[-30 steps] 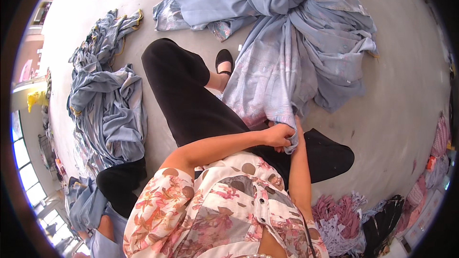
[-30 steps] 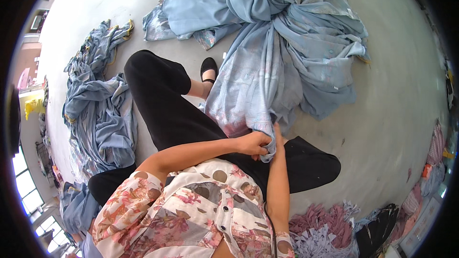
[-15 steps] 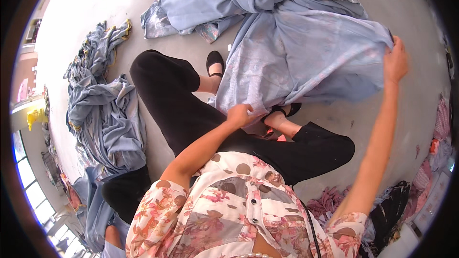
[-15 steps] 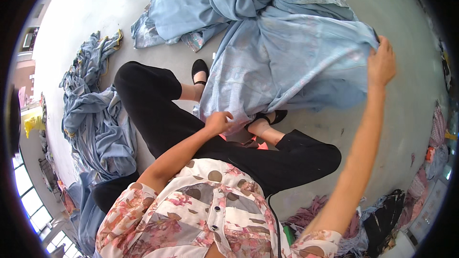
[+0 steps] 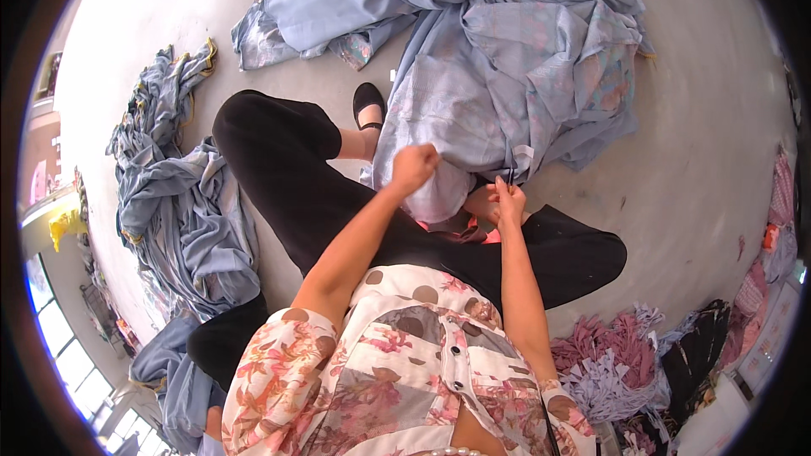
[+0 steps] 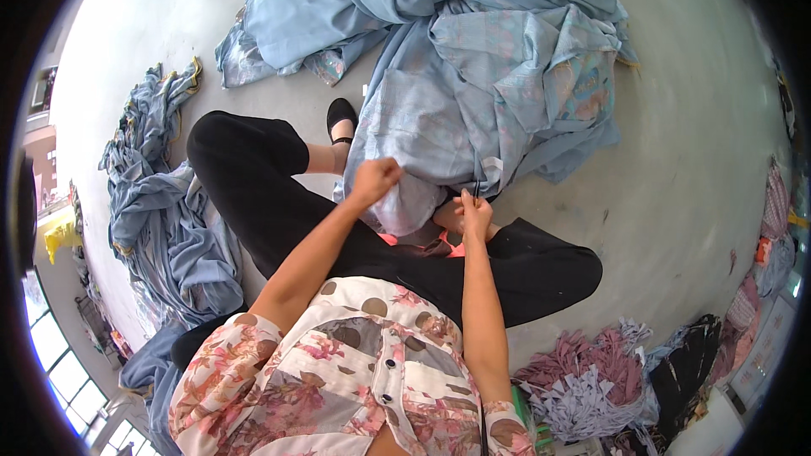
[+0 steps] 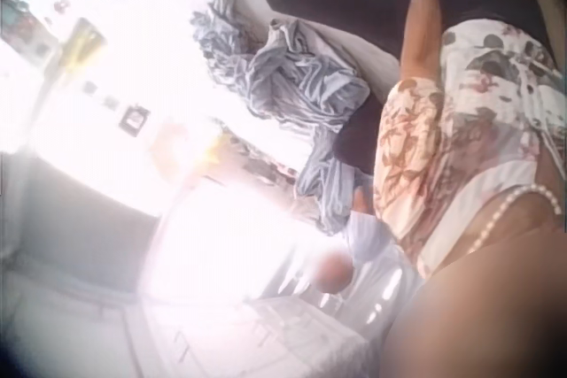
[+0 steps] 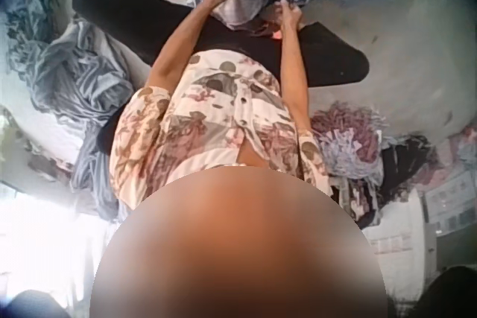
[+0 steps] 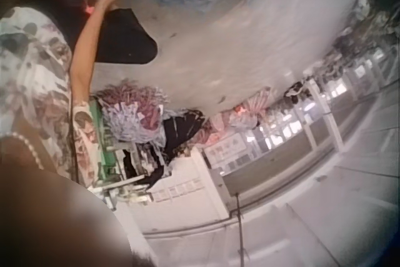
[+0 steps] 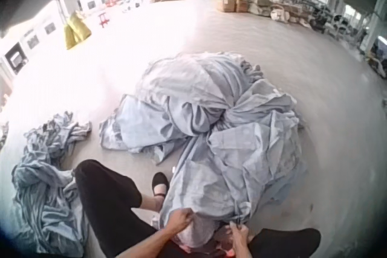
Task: The person sits on the floor and uses scissors to cut a light blue patterned fabric into strips. They repeatedly pick up sections of the fabric, cut them, and place the cut pieces aside.
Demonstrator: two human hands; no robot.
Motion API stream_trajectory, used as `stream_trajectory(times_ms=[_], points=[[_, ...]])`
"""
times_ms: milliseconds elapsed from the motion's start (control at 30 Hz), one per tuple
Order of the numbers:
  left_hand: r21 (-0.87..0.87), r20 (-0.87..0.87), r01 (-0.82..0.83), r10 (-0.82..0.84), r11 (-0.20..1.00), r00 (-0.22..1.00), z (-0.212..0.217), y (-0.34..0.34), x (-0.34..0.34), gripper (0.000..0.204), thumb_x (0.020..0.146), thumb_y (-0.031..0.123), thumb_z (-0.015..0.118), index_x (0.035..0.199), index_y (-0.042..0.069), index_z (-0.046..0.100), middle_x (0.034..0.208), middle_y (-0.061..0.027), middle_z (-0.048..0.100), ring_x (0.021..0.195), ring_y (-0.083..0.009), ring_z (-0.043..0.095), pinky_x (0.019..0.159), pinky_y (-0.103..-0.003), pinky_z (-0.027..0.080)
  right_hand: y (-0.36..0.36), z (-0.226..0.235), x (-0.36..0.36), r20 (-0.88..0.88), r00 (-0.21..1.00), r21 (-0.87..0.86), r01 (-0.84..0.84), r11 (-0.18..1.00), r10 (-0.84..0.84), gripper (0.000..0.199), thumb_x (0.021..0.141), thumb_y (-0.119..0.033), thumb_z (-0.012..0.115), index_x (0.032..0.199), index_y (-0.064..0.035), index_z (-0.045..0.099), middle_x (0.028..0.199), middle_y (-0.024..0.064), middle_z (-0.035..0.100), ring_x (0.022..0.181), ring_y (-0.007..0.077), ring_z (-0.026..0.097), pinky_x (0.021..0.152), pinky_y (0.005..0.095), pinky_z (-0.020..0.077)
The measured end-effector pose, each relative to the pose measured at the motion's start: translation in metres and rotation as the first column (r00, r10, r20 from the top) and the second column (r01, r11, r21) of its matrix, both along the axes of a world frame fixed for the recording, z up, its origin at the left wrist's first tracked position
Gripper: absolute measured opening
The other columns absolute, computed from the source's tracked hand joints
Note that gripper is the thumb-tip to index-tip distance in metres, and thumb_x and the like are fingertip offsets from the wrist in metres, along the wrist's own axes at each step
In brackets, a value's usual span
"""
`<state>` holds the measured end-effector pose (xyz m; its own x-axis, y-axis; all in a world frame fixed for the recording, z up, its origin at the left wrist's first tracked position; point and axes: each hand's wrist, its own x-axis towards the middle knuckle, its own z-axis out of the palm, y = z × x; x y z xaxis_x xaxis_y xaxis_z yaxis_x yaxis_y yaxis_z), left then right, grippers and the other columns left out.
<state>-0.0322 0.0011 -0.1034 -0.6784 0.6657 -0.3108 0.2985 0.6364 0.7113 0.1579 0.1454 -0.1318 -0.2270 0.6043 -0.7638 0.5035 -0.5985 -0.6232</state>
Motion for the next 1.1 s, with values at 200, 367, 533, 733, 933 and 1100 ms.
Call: stream_trajectory(times_ms=[200,367,533,733,933,1100], points=[[0.418,0.489,-0.112,-0.119,0.901,0.864,0.068,0.005,-0.069,0.020,0.090,0.019,0.059,0.084,0.000,0.058,0.075,-0.0006,0.058,0.071,-0.0087,0.055,0.069,-0.023,0.044,0.000,-0.001,-0.023,-0.065,0.994,0.029,0.088,0.996,-0.086,0.037,0.076,-0.040,0.073,0.082,-0.0099,0.053,0.066,-0.0012,0.054,0.050,0.0068,0.051,0.034,0.0191,0.0242],[0.463,0.541,-0.177,-0.119,0.869,0.833,0.135,0.019,-0.115,0.019,0.091,0.022,0.057,0.086,0.004,0.058,0.078,0.0033,0.056,0.076,-0.0060,0.051,0.072,-0.020,0.040,-0.015,-0.006,-0.040,-0.208,0.929,-0.157,0.279,0.948,-0.307,0.046,0.078,-0.041,0.070,0.097,-0.0029,0.052,0.095,0.0033,0.058,0.063,0.0079,0.055,0.037,0.0186,0.0284],[0.349,0.380,0.117,-0.254,0.930,0.890,0.163,0.025,-0.133,0.022,0.092,0.023,0.057,0.083,0.003,0.057,0.075,0.0037,0.052,0.073,-0.0061,0.048,0.070,-0.021,0.038,-0.010,0.017,-0.078,-0.359,0.857,-0.162,0.332,0.929,-0.369,0.041,0.078,-0.036,0.072,0.097,-0.0058,0.053,0.088,0.0010,0.057,0.062,0.0079,0.054,0.037,0.0190,0.0282],[0.400,0.399,0.108,-0.279,0.910,0.874,0.161,0.028,-0.138,0.023,0.092,0.023,0.056,0.082,0.003,0.057,0.075,0.0029,0.052,0.073,-0.0074,0.049,0.070,-0.022,0.040,-0.005,0.030,-0.097,-0.512,0.832,-0.344,0.030,0.938,-0.215,0.019,0.082,-0.020,0.066,0.090,-0.0084,0.054,0.071,-0.0010,0.052,0.052,0.0072,0.047,0.039,0.0198,0.0293],[0.427,0.247,-0.025,-0.090,0.904,0.965,0.125,0.019,-0.162,0.021,0.091,0.020,0.057,0.083,0.001,0.059,0.073,0.0020,0.056,0.069,-0.0076,0.051,0.063,-0.022,0.042,-0.028,0.153,-0.071,-0.734,0.579,-0.503,-0.110,0.857,-0.356,0.006,0.087,-0.011,0.059,0.087,-0.0069,0.054,0.082,0.0041,0.061,0.061,0.0100,0.056,0.046,0.0226,0.0402],[0.567,0.165,-0.130,0.042,0.813,0.985,0.142,0.053,-0.172,0.015,0.088,0.017,0.060,0.086,0.002,0.060,0.071,0.0037,0.056,0.065,-0.0047,0.046,0.061,-0.020,0.040,0.019,0.221,-0.108,-0.774,0.593,-0.253,0.032,0.967,-0.222,0.012,0.081,-0.010,0.067,0.088,-0.0064,0.057,0.091,0.0060,0.062,0.080,0.0166,0.062,0.074,0.0315,0.0516]])
